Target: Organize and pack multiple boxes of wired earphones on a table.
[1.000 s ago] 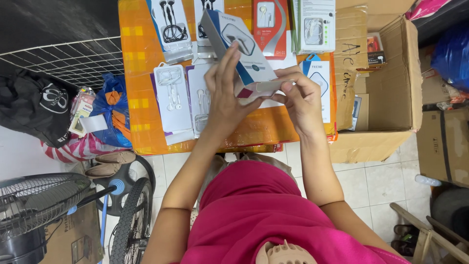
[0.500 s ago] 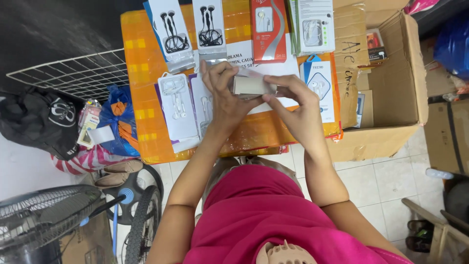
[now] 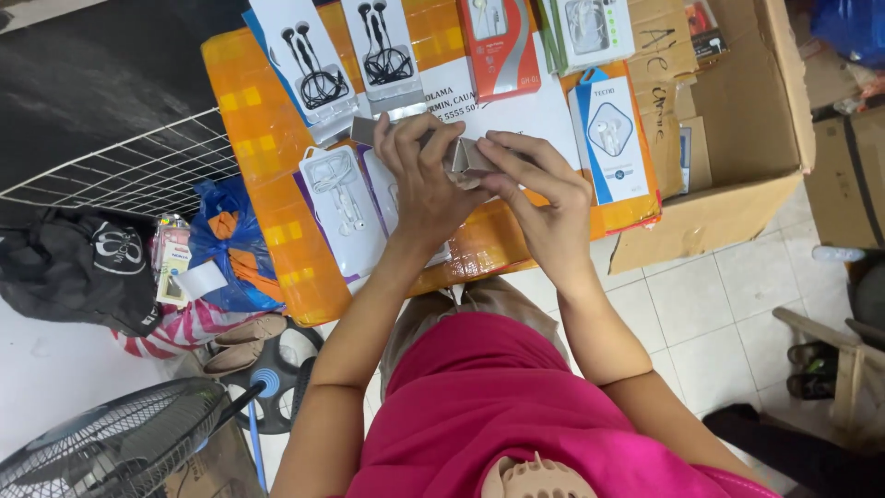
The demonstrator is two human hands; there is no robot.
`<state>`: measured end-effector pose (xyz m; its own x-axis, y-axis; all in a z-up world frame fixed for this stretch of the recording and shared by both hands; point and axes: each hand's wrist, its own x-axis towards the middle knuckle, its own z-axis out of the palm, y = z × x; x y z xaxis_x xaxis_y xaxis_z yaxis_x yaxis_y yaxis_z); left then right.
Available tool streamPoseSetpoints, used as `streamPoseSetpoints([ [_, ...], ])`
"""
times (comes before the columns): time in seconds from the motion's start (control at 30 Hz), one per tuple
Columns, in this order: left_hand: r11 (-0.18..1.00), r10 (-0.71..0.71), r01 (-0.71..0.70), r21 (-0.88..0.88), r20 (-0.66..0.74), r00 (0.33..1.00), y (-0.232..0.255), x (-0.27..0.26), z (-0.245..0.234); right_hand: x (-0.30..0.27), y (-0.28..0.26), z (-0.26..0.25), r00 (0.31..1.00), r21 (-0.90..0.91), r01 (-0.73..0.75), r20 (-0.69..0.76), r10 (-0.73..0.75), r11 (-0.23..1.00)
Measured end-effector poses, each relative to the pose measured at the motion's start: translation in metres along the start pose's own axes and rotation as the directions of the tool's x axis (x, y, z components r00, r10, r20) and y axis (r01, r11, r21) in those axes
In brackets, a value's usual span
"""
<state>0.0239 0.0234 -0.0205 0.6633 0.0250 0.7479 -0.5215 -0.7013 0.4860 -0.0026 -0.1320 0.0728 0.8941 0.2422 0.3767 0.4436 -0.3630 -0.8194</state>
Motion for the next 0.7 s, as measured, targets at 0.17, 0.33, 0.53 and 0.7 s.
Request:
streamPoseSetpoints([
  [0.17, 0.999, 0.006, -0.007, 0.039, 0.026, 1.000, 0.003, 0.000, 0.003, -0.005, 0.003, 0.010, 0.990, -0.022, -0.023, -0.143, 0.020, 0.999],
  [0.33, 0.999, 0.014, -0.016, 0.051, 0.046, 0.999, 0.009, 0.003, 0.005, -0.004, 0.002, 0.006, 0.983, -0.052, -0.057, -0.179, 0.047, 0.997],
  [0.53, 0.989, 0.003, -0.010, 0.150, 0.043, 0.999, 0.024, 0.003, 0.023, -0.006, 0.012, -0.004, 0.946, -0.255, 0.067, -0.292, -0.142, 0.965],
  [0.7, 0.979, -0.078, 0.061, 0.193, 0.080, 0.994, 0.038, 0.001, 0.043, -0.003, 0.033, -0.023, 0.947, -0.316, 0.120, -0.247, -0.204, 0.941],
])
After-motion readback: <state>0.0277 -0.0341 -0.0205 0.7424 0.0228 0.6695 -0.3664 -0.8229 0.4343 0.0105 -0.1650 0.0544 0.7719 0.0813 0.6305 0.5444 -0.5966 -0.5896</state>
